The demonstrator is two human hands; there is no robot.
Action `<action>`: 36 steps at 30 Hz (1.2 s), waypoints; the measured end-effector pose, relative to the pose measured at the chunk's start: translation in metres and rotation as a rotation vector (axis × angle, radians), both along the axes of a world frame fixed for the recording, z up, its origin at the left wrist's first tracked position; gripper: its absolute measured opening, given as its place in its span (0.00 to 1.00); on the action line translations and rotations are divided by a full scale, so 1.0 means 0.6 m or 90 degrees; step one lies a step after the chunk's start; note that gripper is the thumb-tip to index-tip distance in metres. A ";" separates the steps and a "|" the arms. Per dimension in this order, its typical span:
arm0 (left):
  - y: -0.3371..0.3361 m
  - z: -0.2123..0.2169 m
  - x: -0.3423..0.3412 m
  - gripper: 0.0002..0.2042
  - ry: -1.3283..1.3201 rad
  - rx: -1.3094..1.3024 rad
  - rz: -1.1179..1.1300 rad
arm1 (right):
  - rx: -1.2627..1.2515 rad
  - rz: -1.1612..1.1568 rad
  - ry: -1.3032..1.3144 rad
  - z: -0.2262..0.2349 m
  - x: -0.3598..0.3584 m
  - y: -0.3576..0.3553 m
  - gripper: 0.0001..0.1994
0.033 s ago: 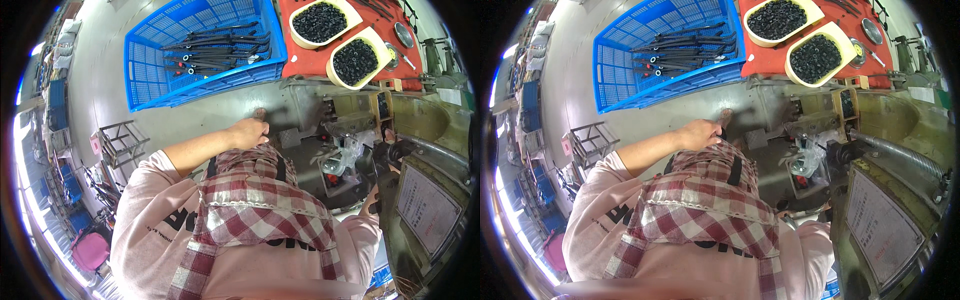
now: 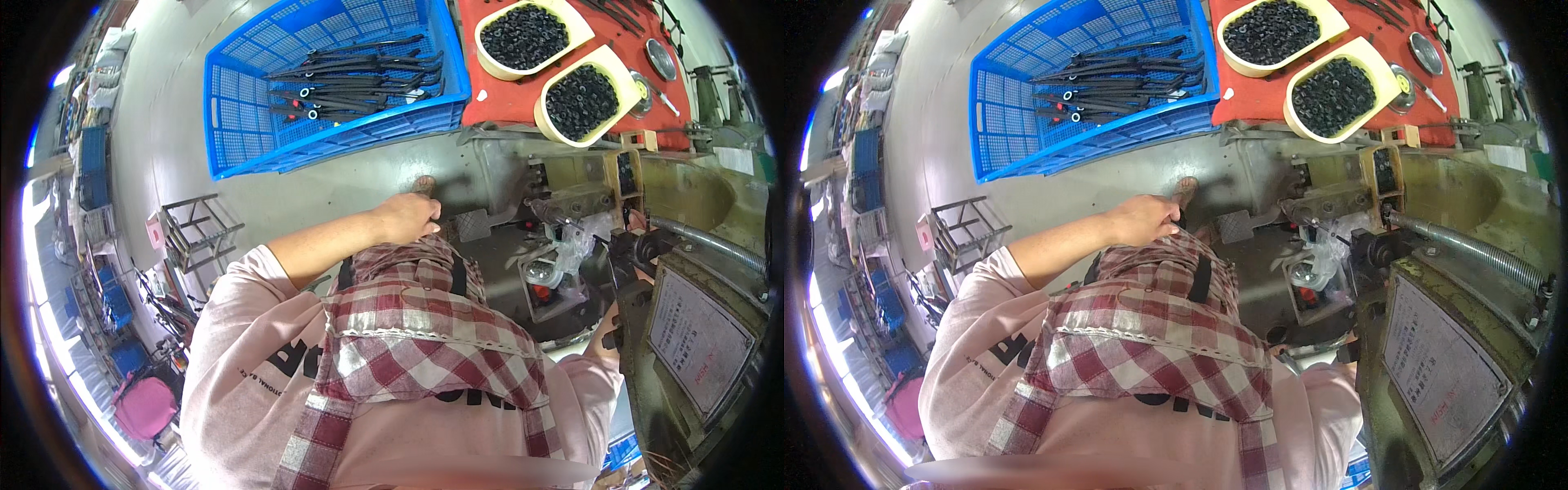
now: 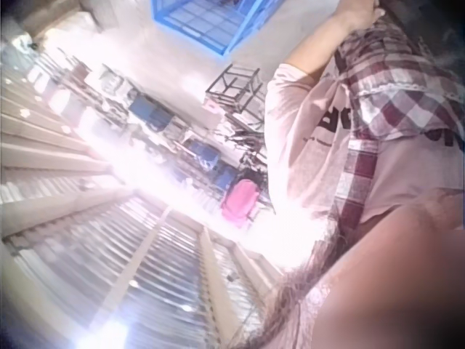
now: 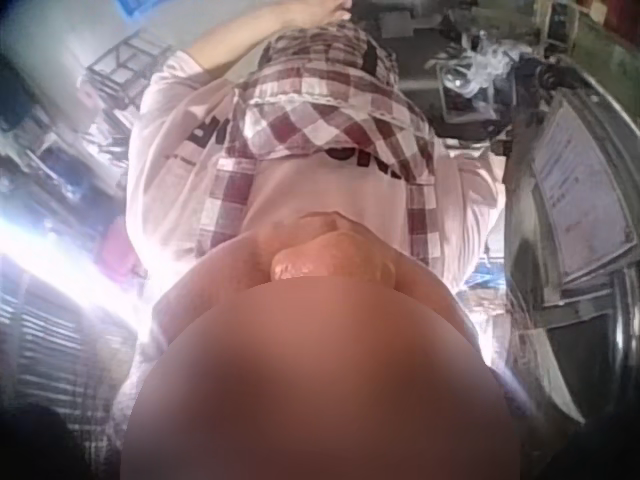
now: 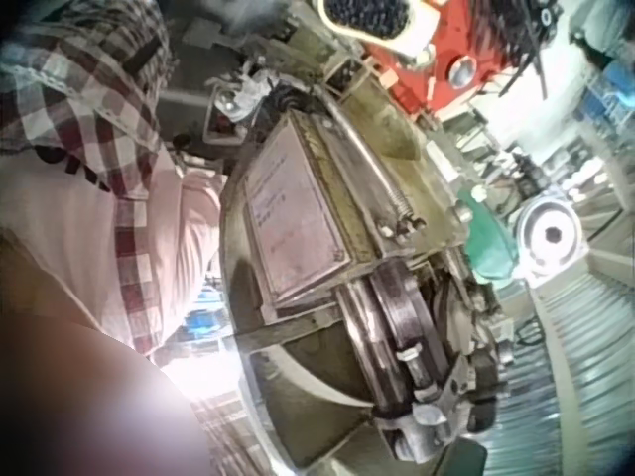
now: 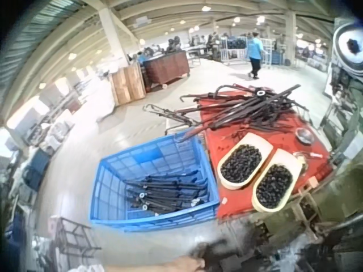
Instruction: The person repeatedly picks long black bicycle stay rods from a blue crate, places them into a press machine, and operates the lever to attach small black plastic end caps. The finished rods are placed on a nearby green table. The process is repeated continuously throughout the clip.
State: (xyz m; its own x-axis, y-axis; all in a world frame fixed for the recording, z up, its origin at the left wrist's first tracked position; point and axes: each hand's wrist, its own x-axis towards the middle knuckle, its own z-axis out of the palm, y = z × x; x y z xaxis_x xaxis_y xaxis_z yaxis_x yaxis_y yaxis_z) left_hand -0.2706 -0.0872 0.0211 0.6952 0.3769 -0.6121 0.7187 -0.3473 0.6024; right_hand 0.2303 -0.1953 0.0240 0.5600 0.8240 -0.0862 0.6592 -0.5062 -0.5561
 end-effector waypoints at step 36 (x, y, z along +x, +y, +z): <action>0.488 -0.352 -0.296 0.12 0.003 -0.121 0.055 | 0.209 -0.719 0.427 0.076 -0.346 -0.007 0.09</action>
State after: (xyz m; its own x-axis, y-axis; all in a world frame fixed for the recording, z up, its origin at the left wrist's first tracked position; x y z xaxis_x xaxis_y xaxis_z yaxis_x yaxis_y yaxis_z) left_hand -0.4485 0.2053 -0.1903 0.6625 0.3119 -0.6810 0.7437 -0.1648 0.6479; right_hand 0.0225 -0.1993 0.0697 0.8672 -0.0187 -0.4976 -0.4685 -0.3693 -0.8025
